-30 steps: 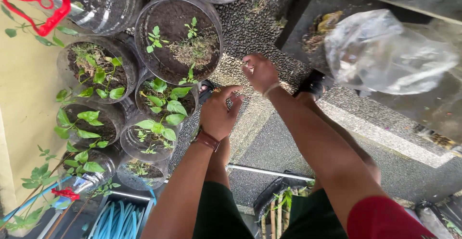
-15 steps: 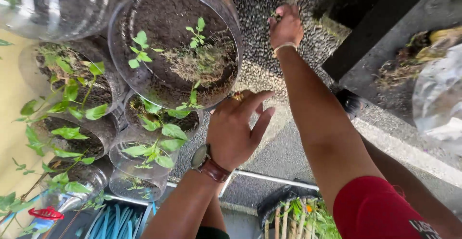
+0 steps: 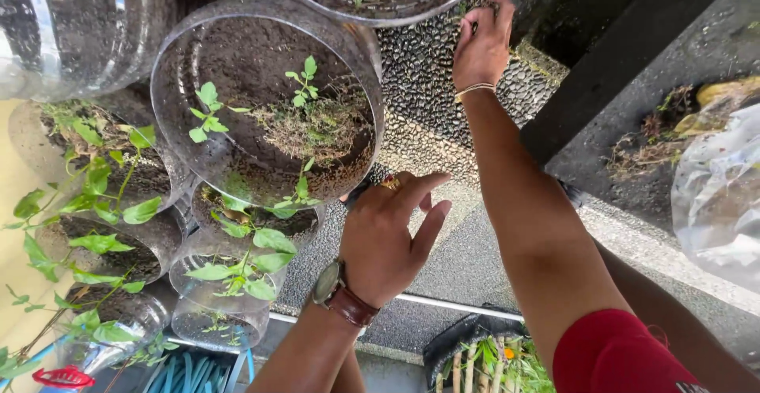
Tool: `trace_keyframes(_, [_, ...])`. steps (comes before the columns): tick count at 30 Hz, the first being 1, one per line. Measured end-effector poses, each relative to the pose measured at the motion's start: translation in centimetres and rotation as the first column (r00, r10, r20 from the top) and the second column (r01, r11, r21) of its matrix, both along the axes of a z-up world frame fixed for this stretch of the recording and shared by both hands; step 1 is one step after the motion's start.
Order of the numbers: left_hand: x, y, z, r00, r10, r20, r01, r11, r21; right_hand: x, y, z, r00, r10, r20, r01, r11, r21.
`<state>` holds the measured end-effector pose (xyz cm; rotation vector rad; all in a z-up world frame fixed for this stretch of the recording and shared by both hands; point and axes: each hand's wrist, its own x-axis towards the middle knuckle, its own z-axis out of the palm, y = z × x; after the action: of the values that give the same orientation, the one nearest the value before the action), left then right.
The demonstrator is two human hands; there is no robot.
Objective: Planting seeds from a plastic bag into various small pots and removing debris
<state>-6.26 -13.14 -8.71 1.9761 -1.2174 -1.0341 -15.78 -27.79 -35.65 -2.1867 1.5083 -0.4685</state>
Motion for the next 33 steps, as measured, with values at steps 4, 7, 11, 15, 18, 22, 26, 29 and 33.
trace_keyframes(4, [-0.2,0.0,-0.2,1.0,0.0,0.012,0.0,1.0,0.001,0.3,-0.7,-0.2,0.986,0.087,-0.142,-0.084,0.996,0.034])
trace_keyframes(7, [-0.2,-0.1,-0.6,1.0,0.008,0.026,-0.008,1.0,0.002,0.1,-0.9,-1.8,0.934,0.175,-0.31,-0.202,0.978,-0.055])
trace_keyframes(11, [-0.3,0.1,-0.8,1.0,0.007,0.003,-0.007,1.0,0.011,-0.3,-0.9,-2.6,0.937,0.177,-0.301,-0.212,0.973,-0.087])
trace_keyframes(15, [-0.5,0.4,-0.8,1.0,0.01,0.002,-0.01,0.999,0.031,-0.5,-1.4,-3.0,0.983,0.121,-0.14,-0.119,0.993,0.018])
trace_keyframes(18, [-0.8,0.8,-1.0,1.0,0.012,0.003,-0.012,0.999,0.029,-1.5,-1.0,-2.4,0.996,-0.039,0.078,0.027,0.989,0.144])
trace_keyframes(22, [-1.0,0.7,0.1,1.0,0.003,-0.005,-0.003,1.0,0.015,-2.4,3.0,2.4,0.985,-0.077,0.157,0.05,0.984,0.169])
trace_keyframes(26, [-1.8,0.9,1.7,1.0,0.025,0.004,-0.025,1.0,-0.01,-2.5,7.2,11.0,0.939,0.13,0.318,-0.192,0.966,0.174])
trace_keyframes(29, [-1.9,0.9,4.1,0.999,0.042,-0.014,-0.042,0.999,-0.031,-2.0,9.2,18.4,0.881,0.182,0.436,-0.303,0.926,0.226])
trace_keyframes(33, [-1.6,0.5,8.1,0.994,0.084,-0.064,-0.085,0.996,-0.021,-3.4,8.6,26.0,0.884,0.225,0.409,-0.309,0.938,0.153])
